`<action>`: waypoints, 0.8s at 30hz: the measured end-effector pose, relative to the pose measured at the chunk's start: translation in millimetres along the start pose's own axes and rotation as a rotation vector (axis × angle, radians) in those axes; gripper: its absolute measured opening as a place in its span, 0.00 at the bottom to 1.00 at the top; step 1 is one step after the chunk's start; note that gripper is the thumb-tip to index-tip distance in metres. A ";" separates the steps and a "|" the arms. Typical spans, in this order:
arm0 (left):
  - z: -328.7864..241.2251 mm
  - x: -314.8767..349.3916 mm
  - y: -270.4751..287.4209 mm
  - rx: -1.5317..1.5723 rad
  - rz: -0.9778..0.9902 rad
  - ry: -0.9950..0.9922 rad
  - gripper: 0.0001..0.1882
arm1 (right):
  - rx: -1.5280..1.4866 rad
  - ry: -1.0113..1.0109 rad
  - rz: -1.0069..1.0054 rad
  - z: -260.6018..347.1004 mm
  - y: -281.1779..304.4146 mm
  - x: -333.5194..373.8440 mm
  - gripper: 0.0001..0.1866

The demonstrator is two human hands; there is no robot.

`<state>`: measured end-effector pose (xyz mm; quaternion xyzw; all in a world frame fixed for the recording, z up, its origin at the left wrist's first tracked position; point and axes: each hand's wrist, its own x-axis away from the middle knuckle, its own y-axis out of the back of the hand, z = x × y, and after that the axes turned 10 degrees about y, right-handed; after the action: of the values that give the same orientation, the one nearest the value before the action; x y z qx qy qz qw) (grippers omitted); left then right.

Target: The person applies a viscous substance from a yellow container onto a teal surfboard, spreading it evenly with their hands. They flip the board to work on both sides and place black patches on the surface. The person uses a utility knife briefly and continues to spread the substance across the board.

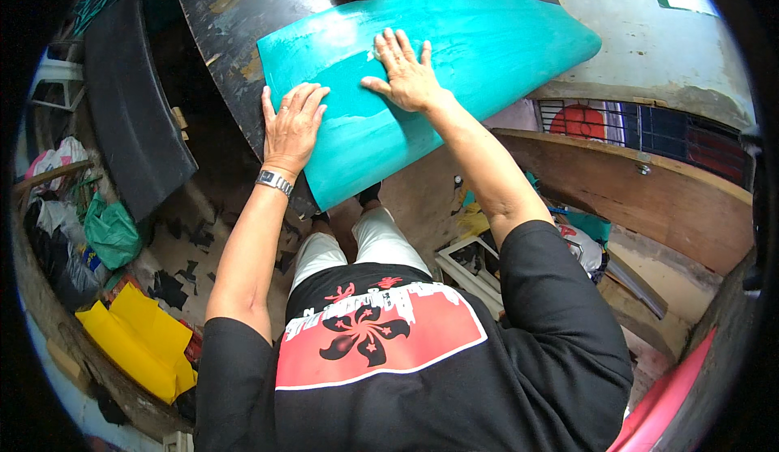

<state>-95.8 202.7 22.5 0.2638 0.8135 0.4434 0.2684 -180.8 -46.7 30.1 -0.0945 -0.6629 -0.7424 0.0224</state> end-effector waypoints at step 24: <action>95.3 -78.8 0.4 -0.105 -0.187 0.070 0.10 | -0.073 0.439 -0.110 126.3 -12.1 -30.4 0.51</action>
<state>24.7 205.6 -5.3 0.1566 0.8191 0.4674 0.2934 -138.9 76.8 26.1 0.1049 -0.6187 -0.7689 0.1223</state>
